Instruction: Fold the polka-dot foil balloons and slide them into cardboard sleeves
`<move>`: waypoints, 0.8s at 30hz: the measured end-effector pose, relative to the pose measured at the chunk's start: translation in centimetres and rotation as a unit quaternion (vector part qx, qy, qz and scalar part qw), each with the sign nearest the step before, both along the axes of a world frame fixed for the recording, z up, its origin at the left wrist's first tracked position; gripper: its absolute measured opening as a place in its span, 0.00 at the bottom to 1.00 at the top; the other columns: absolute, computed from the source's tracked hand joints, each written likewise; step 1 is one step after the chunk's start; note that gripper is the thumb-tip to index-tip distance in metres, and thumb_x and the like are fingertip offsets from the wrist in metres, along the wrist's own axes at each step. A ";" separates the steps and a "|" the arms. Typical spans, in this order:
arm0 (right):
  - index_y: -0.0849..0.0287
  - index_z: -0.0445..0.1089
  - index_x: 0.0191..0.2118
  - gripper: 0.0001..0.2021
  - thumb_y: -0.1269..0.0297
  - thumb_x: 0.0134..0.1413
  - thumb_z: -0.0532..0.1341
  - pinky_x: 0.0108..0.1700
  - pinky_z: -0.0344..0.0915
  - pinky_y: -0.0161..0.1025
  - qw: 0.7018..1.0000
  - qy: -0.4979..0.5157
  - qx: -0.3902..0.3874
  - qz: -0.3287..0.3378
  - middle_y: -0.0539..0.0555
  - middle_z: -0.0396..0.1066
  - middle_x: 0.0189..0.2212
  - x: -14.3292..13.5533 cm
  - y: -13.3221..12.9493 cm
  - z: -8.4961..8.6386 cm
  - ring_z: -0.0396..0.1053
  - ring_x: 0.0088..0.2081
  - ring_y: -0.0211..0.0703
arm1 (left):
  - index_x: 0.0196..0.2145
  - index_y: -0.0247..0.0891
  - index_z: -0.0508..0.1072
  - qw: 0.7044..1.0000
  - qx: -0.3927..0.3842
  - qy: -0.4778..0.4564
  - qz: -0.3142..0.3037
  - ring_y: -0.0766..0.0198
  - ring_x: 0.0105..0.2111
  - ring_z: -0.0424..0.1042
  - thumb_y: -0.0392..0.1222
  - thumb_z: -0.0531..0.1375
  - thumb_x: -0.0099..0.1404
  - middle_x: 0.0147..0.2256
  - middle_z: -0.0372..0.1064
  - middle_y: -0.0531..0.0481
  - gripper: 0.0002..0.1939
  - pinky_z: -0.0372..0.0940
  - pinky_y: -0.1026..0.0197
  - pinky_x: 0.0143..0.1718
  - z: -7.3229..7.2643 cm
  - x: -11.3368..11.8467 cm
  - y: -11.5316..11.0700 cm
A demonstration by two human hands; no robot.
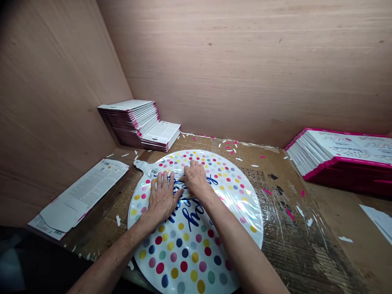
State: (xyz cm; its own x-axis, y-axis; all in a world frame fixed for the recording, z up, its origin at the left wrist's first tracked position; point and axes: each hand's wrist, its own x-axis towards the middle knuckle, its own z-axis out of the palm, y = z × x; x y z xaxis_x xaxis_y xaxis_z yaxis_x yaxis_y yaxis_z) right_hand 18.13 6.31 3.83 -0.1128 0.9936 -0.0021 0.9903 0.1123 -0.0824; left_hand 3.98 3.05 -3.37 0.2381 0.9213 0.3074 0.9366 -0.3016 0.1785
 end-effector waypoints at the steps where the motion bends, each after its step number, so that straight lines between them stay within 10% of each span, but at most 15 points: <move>1: 0.63 0.70 0.46 0.14 0.59 0.60 0.61 0.50 0.60 0.43 1.000 0.011 -0.008 0.028 0.66 0.67 0.50 0.0 0.3 0.3 0.65 0.52 0.53 | 0.63 0.30 0.58 1.000 -0.011 -0.021 -0.010 0.37 0.66 0.48 0.56 0.51 0.68 0.64 0.53 0.29 0.34 0.45 0.33 0.62 0.2 -0.3 0.2; 4: 0.60 0.69 0.43 0.10 0.59 0.63 0.58 0.45 0.61 0.36 0.995 0.043 -0.025 0.082 0.58 0.71 0.44 0.6 -0.6 0.4 0.68 0.45 0.44 | 0.63 0.31 0.58 0.985 -0.056 -0.164 -0.024 0.42 0.63 0.56 0.54 0.49 0.70 0.61 0.61 0.32 0.31 0.53 0.38 0.60 1.4 -1.4 0.2; 9: 0.57 0.64 0.47 0.10 0.62 0.62 0.58 0.40 0.60 0.35 0.967 0.223 -0.017 0.120 0.52 0.72 0.40 1.3 -5.8 -1.1 0.68 0.39 0.40 | 0.54 0.33 0.68 0.879 -0.145 -0.454 0.005 0.62 0.33 0.74 0.52 0.55 0.66 0.32 0.73 0.49 0.25 0.69 0.61 0.36 3.8 -1.4 -2.1; 14: 0.57 0.63 0.31 0.15 0.54 0.65 0.51 0.33 0.58 0.36 0.942 0.309 -0.065 0.116 0.50 0.69 0.27 -0.3 -9.9 -1.4 0.65 0.30 0.41 | 0.42 0.35 0.74 0.876 -0.147 -0.460 0.001 0.66 0.23 0.70 0.53 0.62 0.60 0.22 0.69 0.55 0.19 0.64 0.66 0.27 4.4 -2.7 -5.1; 19: 0.55 0.58 0.26 0.19 0.47 0.63 0.50 0.29 0.57 0.35 0.935 0.333 -0.090 0.082 0.48 0.65 0.23 1.9 -12.3 -2.0 0.62 0.26 0.39 | 0.45 0.37 0.73 0.970 -0.032 -0.187 0.154 0.57 0.40 0.76 0.51 0.51 0.69 0.41 0.76 0.43 0.18 0.68 0.60 0.41 4.6 -13.0 -4.5; 21: 0.55 0.58 0.26 0.21 0.44 0.61 0.51 0.27 0.57 0.35 0.934 0.339 -0.101 0.047 0.48 0.64 0.22 3.4 -12.9 -2.6 0.61 0.25 0.39 | 0.51 0.31 0.69 0.969 -0.038 0.060 0.237 0.49 0.50 0.70 0.49 0.49 0.71 0.49 0.72 0.34 0.21 0.65 0.53 0.49 4.8 -17.2 -3.7; 24: 0.55 0.59 0.26 0.22 0.41 0.58 0.52 0.26 0.58 0.35 0.928 0.354 -0.115 0.002 0.49 0.65 0.22 4.9 -13.5 -3.3 0.63 0.25 0.40 | 0.47 0.27 0.71 0.956 -0.098 0.159 0.226 0.43 0.49 0.70 0.46 0.47 0.71 0.47 0.71 0.29 0.21 0.65 0.48 0.47 4.8 -20.4 -2.5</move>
